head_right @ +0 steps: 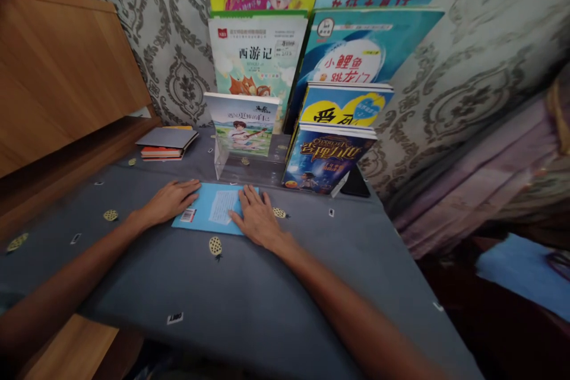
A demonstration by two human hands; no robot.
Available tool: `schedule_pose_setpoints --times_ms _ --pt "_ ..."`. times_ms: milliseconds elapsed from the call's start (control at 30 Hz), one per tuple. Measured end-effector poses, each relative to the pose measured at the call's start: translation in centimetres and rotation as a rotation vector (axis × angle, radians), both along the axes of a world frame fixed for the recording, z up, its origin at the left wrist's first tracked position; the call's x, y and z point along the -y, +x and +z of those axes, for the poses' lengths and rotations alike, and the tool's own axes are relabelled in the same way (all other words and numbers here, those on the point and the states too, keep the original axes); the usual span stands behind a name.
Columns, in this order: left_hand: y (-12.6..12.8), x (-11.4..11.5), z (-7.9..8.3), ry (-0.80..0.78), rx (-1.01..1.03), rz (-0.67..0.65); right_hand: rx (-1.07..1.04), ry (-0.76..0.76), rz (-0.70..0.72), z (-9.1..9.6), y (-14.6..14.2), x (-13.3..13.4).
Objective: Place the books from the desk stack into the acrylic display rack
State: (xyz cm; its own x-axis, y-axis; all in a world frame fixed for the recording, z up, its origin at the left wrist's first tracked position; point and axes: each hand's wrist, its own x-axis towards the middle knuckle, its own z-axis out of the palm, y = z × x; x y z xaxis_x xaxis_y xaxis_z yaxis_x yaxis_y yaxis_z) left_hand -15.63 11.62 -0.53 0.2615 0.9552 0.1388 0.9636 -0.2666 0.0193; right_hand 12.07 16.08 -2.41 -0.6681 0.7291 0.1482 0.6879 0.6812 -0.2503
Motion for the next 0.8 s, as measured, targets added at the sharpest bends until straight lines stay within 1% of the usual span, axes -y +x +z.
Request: schedule_pose_setpoints --times_ms 100,200,267,400,500,600,700,800 --pt "0.3 -0.3 0.1 0.012 -0.017 0.02 0.04 -0.015 -0.02 0.6 0.0 0.3" --pt "1.5 0.7 0.2 0.03 -0.025 0.002 0.062 -0.032 -0.04 1.0 -0.1 0.5" --pt "2.7 1.6 0.2 0.038 -0.004 -0.054 0.068 -0.038 -0.048 1.1 -0.2 0.6" --pt "5.1 3.5 0.0 0.039 0.029 -0.22 0.065 -0.035 -0.047 1.0 -0.1 0.7" --pt "6.1 4.4 -0.3 0.03 0.034 -0.29 0.043 -0.021 -0.033 0.7 0.0 0.4" --pt "6.1 4.5 -0.6 0.022 0.015 -0.305 0.023 -0.017 -0.022 0.5 0.3 -0.4" --pt "5.9 4.0 -1.0 0.024 -0.004 -0.306 0.007 -0.019 -0.03 0.2 0.6 -1.3" --pt "5.8 3.4 -1.2 0.038 -0.031 -0.302 -0.004 0.0 -0.021 0.3 0.8 -1.6"
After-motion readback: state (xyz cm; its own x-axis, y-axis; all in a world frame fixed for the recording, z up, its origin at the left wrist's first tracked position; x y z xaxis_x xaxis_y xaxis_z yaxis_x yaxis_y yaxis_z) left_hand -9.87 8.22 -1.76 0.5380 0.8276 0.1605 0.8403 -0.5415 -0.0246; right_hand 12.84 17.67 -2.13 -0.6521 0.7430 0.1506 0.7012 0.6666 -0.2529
